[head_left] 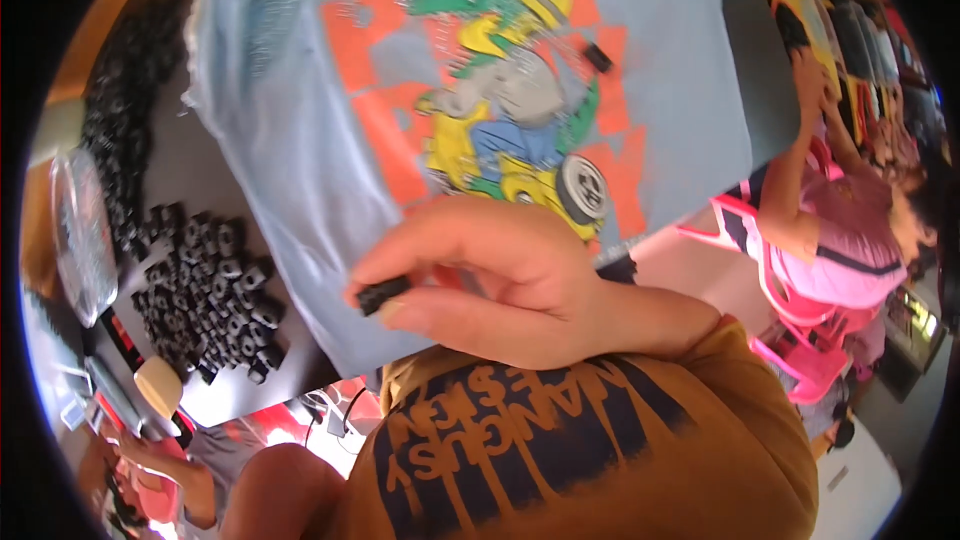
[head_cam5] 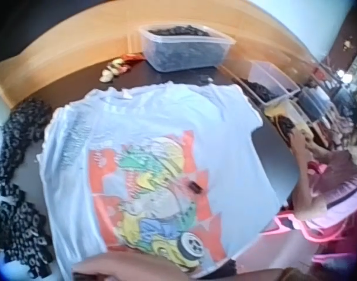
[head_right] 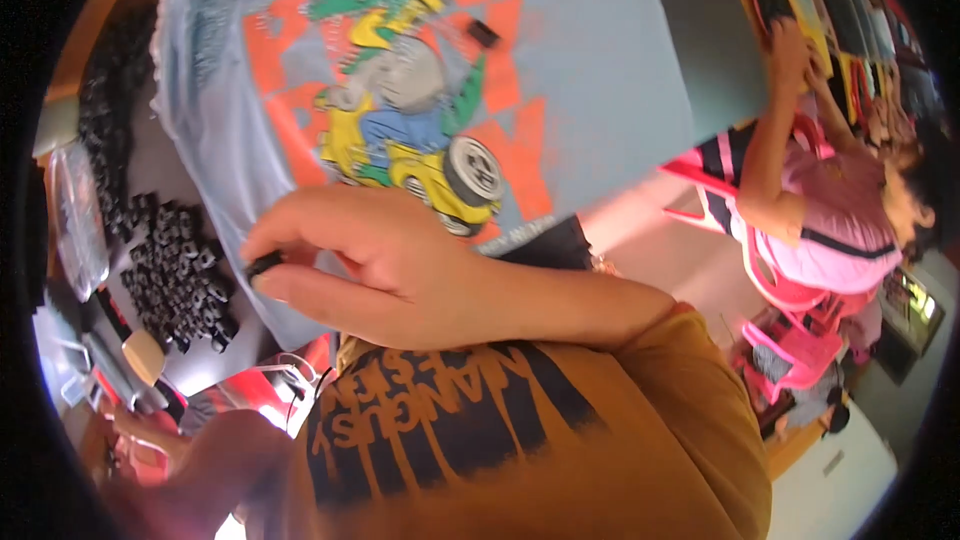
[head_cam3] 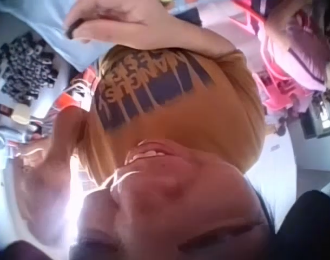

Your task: Assembling small plastic cord locks by inserting springs into the plastic housings by hand.

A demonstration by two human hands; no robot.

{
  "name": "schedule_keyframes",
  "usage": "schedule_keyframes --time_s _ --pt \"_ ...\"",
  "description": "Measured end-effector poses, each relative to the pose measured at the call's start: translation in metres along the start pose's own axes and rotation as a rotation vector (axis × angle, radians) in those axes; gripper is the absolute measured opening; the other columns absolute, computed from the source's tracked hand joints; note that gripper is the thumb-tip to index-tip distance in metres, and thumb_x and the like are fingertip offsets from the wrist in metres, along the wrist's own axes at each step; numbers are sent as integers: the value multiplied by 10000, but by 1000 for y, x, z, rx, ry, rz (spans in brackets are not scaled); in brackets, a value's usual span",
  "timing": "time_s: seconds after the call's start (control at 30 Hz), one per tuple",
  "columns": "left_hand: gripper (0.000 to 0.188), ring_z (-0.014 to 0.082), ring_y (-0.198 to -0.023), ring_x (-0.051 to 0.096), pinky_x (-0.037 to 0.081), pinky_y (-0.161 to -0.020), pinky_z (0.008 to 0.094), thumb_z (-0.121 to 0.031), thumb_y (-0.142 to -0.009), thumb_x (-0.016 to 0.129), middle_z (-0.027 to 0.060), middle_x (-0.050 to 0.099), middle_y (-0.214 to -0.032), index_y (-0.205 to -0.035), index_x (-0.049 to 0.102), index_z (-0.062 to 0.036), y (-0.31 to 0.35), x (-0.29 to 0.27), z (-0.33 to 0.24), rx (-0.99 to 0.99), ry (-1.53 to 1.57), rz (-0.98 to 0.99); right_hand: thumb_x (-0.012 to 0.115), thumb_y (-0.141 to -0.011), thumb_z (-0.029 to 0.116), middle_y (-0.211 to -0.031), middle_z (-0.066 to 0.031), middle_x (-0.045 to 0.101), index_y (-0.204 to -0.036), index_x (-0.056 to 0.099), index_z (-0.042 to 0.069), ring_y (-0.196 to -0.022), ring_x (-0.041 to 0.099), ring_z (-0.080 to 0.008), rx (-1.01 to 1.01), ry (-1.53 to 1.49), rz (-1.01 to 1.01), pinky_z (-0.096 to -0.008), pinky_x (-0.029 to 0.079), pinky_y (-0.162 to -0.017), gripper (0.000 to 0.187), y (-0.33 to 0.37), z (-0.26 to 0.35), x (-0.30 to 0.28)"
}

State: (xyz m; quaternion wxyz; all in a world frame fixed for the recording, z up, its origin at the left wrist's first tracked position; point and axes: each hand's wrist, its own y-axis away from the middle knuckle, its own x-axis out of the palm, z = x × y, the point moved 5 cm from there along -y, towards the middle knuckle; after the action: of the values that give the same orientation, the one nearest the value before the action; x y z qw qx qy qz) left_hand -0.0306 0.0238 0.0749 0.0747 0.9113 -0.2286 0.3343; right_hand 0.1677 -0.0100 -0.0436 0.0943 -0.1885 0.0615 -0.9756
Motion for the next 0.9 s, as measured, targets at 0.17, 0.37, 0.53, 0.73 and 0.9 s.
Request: schedule_keyframes --time_s 0.17,0.37,0.53,0.73,0.9 --pt "136 166 -576 436 390 -513 307 -171 -944 464 95 445 -828 -901 421 -50 20 -6 2 173 -158 -22 637 -848 89 -789 -45 592 -983 610 26 -715 566 -111 -34 42 -131 -253 441 -606 152 4 4 0" --pt "138 168 -592 447 394 -530 307 -170 -928 469 98 460 -820 -883 443 -43 34 -15 8 268 -239 -60 670 -814 57 -815 -42 605 -1000 624 20 -663 572 -114 -160 174 -97 -249 425 -570 195 6 8 1" --pt "141 170 -605 457 398 -545 307 -169 -916 474 100 473 -814 -868 461 -37 41 -22 13 312 -281 -82 684 -802 41 -833 -40 601 -1030 629 23 -635 555 -109 -186 189 -91 -244 397 -558 235 11 6 5" --pt "147 171 -621 468 402 -563 307 -168 -901 480 103 489 -807 -850 482 -30 38 -30 16 383 -298 -101 684 -808 47 -901 -11 592 -1031 607 33 -660 539 -75 -86 172 -97 -218 372 -551 236 7 9 8" --pt "153 173 -634 478 406 -578 307 -167 -888 484 106 502 -801 -835 500 -24 46 -35 11 406 -348 -144 682 -806 15 -917 -15 593 -1054 595 23 -748 551 -62 -45 176 -69 -202 390 -590 263 9 5 5"
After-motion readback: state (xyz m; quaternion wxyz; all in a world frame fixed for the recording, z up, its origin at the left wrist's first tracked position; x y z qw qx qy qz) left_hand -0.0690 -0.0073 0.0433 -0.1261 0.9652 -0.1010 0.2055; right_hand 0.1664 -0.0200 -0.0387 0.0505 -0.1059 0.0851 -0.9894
